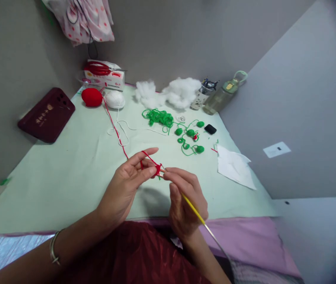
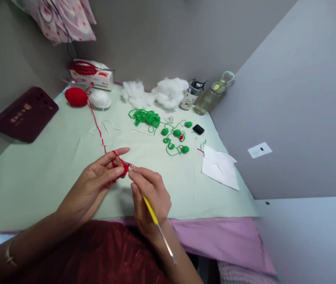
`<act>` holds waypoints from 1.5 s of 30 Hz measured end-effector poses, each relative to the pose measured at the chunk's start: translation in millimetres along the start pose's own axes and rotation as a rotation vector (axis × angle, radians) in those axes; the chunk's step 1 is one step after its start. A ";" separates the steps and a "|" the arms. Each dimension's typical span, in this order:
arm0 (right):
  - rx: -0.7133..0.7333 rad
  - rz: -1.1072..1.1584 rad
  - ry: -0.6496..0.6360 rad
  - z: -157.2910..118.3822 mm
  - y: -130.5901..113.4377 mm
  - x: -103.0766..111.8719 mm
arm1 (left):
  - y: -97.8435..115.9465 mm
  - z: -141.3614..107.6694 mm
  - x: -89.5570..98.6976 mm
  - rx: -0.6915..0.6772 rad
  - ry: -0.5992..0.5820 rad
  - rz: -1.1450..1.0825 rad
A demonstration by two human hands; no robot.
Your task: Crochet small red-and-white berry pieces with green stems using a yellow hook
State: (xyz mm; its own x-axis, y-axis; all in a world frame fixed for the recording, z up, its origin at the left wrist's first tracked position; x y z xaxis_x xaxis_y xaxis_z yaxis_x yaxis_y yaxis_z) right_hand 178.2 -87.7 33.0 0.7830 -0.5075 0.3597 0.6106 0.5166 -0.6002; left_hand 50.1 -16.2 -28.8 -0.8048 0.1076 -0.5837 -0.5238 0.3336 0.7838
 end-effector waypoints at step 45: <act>0.005 0.094 -0.089 8.6 0.9 -5.8 | 3.7 -1.6 3.5 -0.103 -0.017 0.147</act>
State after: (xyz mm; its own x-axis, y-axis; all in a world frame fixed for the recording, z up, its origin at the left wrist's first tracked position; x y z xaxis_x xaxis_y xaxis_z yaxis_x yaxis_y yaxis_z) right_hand 175.3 -78.4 36.6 0.8442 -0.3937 0.3638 0.5343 0.5629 -0.6306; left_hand 45.0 -16.0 -27.6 -0.8703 0.1646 -0.4642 -0.4275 0.2155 0.8779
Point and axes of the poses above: each hand's wrist, its own z-axis towards the middle knuckle, its own x-axis out of the back of the hand, y = z × x, the point moved 9 cm from there along z, towards the middle knuckle, and after that the axes turned 1 degree about -x, right-handed, at the moved point
